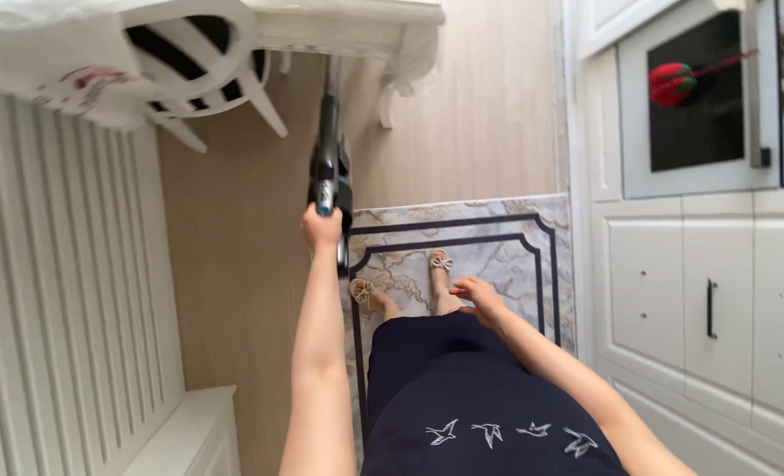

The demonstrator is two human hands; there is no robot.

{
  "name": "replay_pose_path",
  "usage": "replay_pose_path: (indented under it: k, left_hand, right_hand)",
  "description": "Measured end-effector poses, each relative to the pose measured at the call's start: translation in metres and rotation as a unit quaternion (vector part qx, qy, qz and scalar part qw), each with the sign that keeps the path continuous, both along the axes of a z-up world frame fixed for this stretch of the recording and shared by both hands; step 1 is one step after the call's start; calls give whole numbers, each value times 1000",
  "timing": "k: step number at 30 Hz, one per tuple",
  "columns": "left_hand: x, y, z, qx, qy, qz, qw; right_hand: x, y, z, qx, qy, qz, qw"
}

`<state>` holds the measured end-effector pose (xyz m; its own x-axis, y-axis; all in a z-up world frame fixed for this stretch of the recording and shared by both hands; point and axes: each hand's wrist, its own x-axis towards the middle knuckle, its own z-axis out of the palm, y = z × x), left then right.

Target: The recorder is vacuuming various floor surfaces including a wooden floor and a patterned rug.

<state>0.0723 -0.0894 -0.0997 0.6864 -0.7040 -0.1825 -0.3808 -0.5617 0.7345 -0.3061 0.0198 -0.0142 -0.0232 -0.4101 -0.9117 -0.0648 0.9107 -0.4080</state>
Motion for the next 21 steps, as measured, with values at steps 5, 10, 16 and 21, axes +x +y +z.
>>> replay_pose_path:
  k: [5,10,16,21]
  left_hand:
    - [8,136,73,1,38,18,999]
    - [-6,272,146,42,70,30,996]
    - [-40,345,209,127,98,71,985]
    - [-52,318,212,180,106,91,974]
  right_hand:
    - [59,-23,-28,8,-37,143,989]
    - [135,-18,-44,12,-79,256,963]
    - [198,6,-52,23,-95,391,915]
    - [203,3,-64,30,-123,435,891]
